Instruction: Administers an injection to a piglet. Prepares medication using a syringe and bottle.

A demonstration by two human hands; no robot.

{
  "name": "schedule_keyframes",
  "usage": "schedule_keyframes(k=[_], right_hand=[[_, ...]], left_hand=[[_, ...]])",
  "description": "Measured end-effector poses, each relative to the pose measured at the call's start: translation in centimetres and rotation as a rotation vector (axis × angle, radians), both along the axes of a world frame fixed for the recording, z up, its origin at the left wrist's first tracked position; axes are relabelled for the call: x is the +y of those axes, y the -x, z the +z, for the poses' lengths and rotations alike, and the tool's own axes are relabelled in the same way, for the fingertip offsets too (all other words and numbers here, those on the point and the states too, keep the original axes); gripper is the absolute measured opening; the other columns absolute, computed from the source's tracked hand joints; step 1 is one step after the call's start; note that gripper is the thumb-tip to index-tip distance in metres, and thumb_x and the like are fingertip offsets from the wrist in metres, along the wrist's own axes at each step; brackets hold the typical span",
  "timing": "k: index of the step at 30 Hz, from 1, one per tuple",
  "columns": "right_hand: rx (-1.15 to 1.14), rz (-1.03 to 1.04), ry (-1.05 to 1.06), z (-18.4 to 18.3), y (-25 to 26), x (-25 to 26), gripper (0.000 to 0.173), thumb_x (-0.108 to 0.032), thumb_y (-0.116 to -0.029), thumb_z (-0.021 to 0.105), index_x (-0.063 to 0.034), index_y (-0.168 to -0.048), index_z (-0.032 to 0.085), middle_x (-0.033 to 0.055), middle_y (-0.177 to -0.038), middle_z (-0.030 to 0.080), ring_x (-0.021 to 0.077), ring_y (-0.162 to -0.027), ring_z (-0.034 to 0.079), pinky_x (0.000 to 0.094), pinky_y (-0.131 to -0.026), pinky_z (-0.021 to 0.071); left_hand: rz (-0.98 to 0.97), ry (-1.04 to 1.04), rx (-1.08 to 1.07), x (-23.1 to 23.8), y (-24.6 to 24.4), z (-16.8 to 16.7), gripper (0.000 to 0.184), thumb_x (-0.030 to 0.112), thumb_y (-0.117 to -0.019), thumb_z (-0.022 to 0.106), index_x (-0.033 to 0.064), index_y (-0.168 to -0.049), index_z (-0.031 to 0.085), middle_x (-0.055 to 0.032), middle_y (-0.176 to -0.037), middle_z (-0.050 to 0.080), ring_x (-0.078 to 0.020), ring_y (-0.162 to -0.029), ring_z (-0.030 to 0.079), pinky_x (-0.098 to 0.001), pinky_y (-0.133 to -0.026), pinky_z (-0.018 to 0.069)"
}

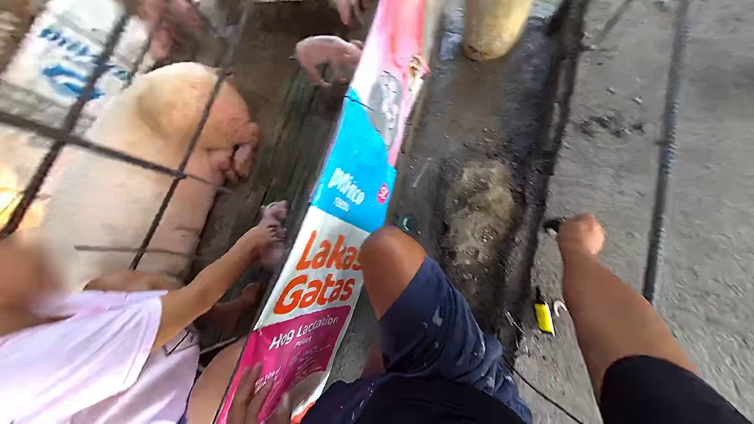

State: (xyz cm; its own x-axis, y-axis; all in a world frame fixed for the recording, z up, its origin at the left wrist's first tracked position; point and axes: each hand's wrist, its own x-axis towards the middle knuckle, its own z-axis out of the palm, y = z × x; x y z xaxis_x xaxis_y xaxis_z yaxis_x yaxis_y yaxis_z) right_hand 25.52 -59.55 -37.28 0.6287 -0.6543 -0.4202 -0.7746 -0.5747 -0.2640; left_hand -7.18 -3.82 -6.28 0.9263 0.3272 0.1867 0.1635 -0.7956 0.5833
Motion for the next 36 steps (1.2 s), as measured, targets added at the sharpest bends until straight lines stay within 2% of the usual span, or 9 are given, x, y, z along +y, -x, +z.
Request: schedule_keyframes(k=[7, 14, 17, 21, 25, 28, 30, 33, 36], right_hand=[[-0.002, 0.137, 0.038, 0.4, -0.7, -0.1, 0.047, -0.027, -0.1032, 0.046, 0.0002, -0.14, 0.055, 0.0299, -0.139, 0.058, 0.0473, -0.132, 0.055, 0.0682, -0.104, 0.0449], [-0.01, 0.128, 0.084, -0.7, -2.1, 0.0, 0.049, -0.026, -0.0943, 0.055, -0.0033, -0.137, 0.059, 0.0242, -0.139, 0.06, 0.041, -0.133, 0.055, 0.0632, -0.106, 0.0459], [-0.225, 0.257, 0.032, 4.8, -3.1, 3.9, 0.042, -0.029, -0.0982, 0.051, -0.0006, -0.126, 0.065, 0.0289, -0.128, 0.064, 0.0466, -0.126, 0.059, 0.0683, -0.103, 0.044], [-0.653, 0.61, -0.153, 18.4, -1.5, 13.4, 0.04, -0.025, -0.1037, 0.053, 0.009, -0.121, 0.065, 0.037, -0.116, 0.065, 0.0548, -0.11, 0.063, 0.0725, -0.096, 0.0442], [-0.982, 0.982, -0.405, 29.3, 4.7, 24.4, 0.03, -0.019, -0.1012, 0.061, 0.006, -0.115, 0.071, 0.0273, -0.105, 0.07, 0.0392, -0.094, 0.07, 0.0568, -0.084, 0.0571], [-1.178, 1.325, -0.585, 32.2, 11.0, 31.4, 0.026, -0.023, -0.1003, 0.062, -0.0022, -0.109, 0.075, 0.0142, -0.098, 0.073, 0.0234, -0.087, 0.071, 0.0405, -0.077, 0.0604], [-1.21, 1.522, -0.704, 33.2, 15.5, 35.2, 0.024, -0.024, -0.1008, 0.062, -0.0057, -0.108, 0.076, 0.0117, -0.098, 0.073, 0.0215, -0.088, 0.071, 0.0378, -0.078, 0.0611], [-1.134, 1.769, -0.841, 33.6, 21.1, 38.7, 0.023, -0.025, -0.1013, 0.061, -0.007, -0.108, 0.074, 0.0114, -0.099, 0.073, 0.0238, -0.092, 0.072, 0.0403, -0.079, 0.062], [-0.97, 1.959, -0.968, 34.6, 23.4, 40.0, 0.031, -0.028, -0.1021, 0.059, -0.0035, -0.117, 0.07, 0.0127, -0.105, 0.072, 0.0237, -0.097, 0.071, 0.0393, -0.085, 0.0605]], left_hand=[[0.127, 0.05, -0.088, -0.9, 0.3, -0.7, 0.026, 0.027, -0.0955, 0.07, 0.0094, -0.115, 0.073, -0.0114, -0.145, 0.059, -0.0269, -0.142, 0.049, -0.0441, -0.116, 0.0458], [0.173, 0.155, -0.16, -2.7, 0.1, -1.1, 0.029, 0.03, -0.0973, 0.068, 0.0098, -0.118, 0.073, -0.0089, -0.134, 0.066, -0.0241, -0.126, 0.062, -0.0401, -0.104, 0.0563], [0.132, 0.466, -0.158, -4.9, -0.6, -1.6, 0.028, 0.019, -0.0971, 0.068, 0.0047, -0.121, 0.071, -0.0115, -0.123, 0.072, -0.0264, -0.11, 0.071, -0.0417, -0.093, 0.0625], [0.055, 0.964, 0.035, -7.3, -2.4, -1.3, 0.028, 0.013, -0.1033, 0.056, -0.0035, -0.124, 0.065, -0.0157, -0.12, 0.072, -0.0284, -0.106, 0.072, -0.0437, -0.094, 0.0607], [-0.004, 1.424, 0.127, -8.7, -4.3, -0.1, 0.053, 0.043, -0.1065, 0.047, -0.0021, -0.135, 0.055, -0.0184, -0.126, 0.069, -0.0307, -0.111, 0.07, -0.0459, -0.096, 0.0579], [0.037, 1.656, 0.033, -8.9, -4.4, 1.3, 0.072, 0.061, -0.1057, 0.026, 0.0014, -0.145, 0.041, -0.0174, -0.134, 0.065, -0.0322, -0.12, 0.066, -0.0485, -0.1, 0.0552], [0.161, 1.765, -0.124, -8.6, -3.6, 2.5, 0.076, 0.064, -0.1046, 0.013, 0.0048, -0.144, 0.039, -0.015, -0.127, 0.067, -0.0292, -0.115, 0.068, -0.0479, -0.097, 0.0565], [0.412, 1.839, -0.424, -7.2, -1.3, 3.7, 0.061, 0.057, -0.1079, 0.023, 0.0095, -0.117, 0.06, -0.009, -0.104, 0.072, -0.0201, -0.097, 0.071, -0.0394, -0.085, 0.0595], [0.534, 1.838, -0.667, -5.1, 1.9, 3.7, 0.043, 0.036, -0.1085, 0.031, 0.0071, -0.106, 0.062, -0.0115, -0.097, 0.073, -0.0209, -0.089, 0.073, -0.0359, -0.078, 0.061]])
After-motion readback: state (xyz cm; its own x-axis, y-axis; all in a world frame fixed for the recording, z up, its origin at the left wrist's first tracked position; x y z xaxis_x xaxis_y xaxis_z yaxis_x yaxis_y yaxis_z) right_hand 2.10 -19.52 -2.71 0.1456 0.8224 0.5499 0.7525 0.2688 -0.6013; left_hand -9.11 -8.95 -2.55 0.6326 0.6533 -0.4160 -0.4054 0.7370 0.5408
